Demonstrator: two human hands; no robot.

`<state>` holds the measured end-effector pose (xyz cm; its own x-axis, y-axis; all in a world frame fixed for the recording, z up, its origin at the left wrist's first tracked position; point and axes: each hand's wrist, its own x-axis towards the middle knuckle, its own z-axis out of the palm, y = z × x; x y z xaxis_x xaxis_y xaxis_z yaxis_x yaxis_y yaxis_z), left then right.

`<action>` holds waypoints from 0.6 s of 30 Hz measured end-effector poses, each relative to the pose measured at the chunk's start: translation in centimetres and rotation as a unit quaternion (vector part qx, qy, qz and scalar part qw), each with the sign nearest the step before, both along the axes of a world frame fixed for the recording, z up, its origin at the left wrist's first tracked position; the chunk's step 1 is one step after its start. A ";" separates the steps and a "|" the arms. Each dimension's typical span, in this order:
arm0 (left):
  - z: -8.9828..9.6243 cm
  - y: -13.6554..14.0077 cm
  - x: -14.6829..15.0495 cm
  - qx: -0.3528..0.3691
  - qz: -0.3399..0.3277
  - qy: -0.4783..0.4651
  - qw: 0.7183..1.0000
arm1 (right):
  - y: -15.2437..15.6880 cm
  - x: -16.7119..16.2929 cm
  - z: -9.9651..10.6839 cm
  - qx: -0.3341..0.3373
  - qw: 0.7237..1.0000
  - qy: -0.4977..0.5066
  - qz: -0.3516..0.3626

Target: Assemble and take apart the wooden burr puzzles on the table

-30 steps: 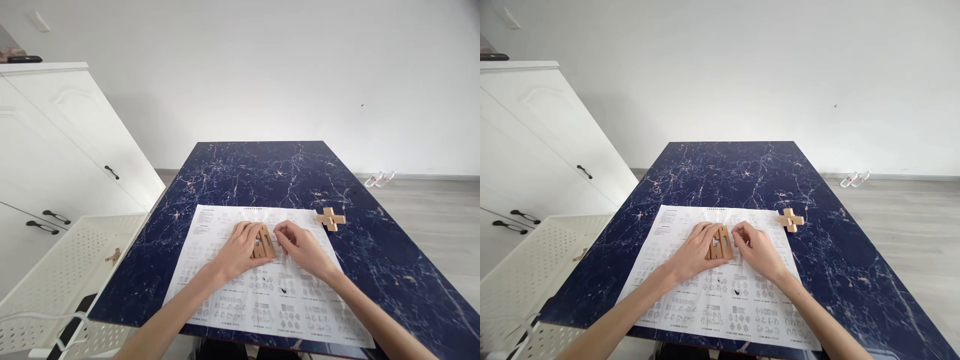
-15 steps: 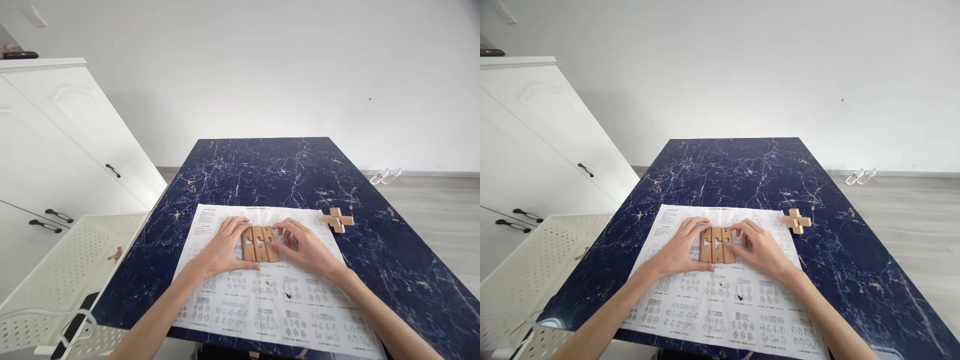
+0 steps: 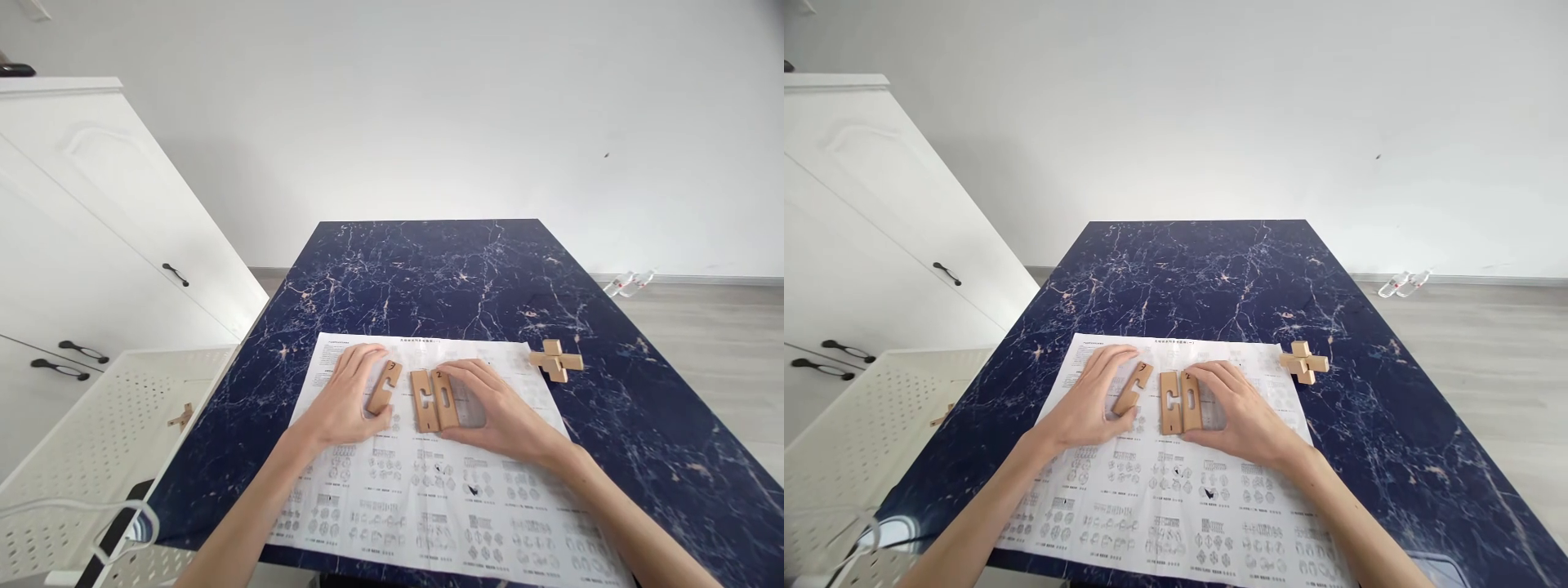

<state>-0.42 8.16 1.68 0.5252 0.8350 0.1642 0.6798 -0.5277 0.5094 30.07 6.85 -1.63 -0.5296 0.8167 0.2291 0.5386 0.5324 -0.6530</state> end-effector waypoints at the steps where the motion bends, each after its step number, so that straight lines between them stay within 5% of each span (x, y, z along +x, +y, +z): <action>1: 0.0 0.0 0.0 0.008 0.026 -0.002 1.000 | 0.0 0.0 0.0 0.000 1.000 0.003 -0.008; 5: -0.2 0.1 0.2 0.011 0.086 0.013 0.996 | -0.1 0.0 0.1 0.008 0.999 0.016 -0.038; 14: -0.2 0.1 0.6 0.039 0.069 0.009 0.997 | -0.6 -0.7 0.6 0.020 0.995 0.063 -0.068; 18: 0.4 -0.4 1.4 -0.095 0.078 -0.090 0.988 | -0.8 -1.0 1.1 0.023 0.990 0.115 -0.073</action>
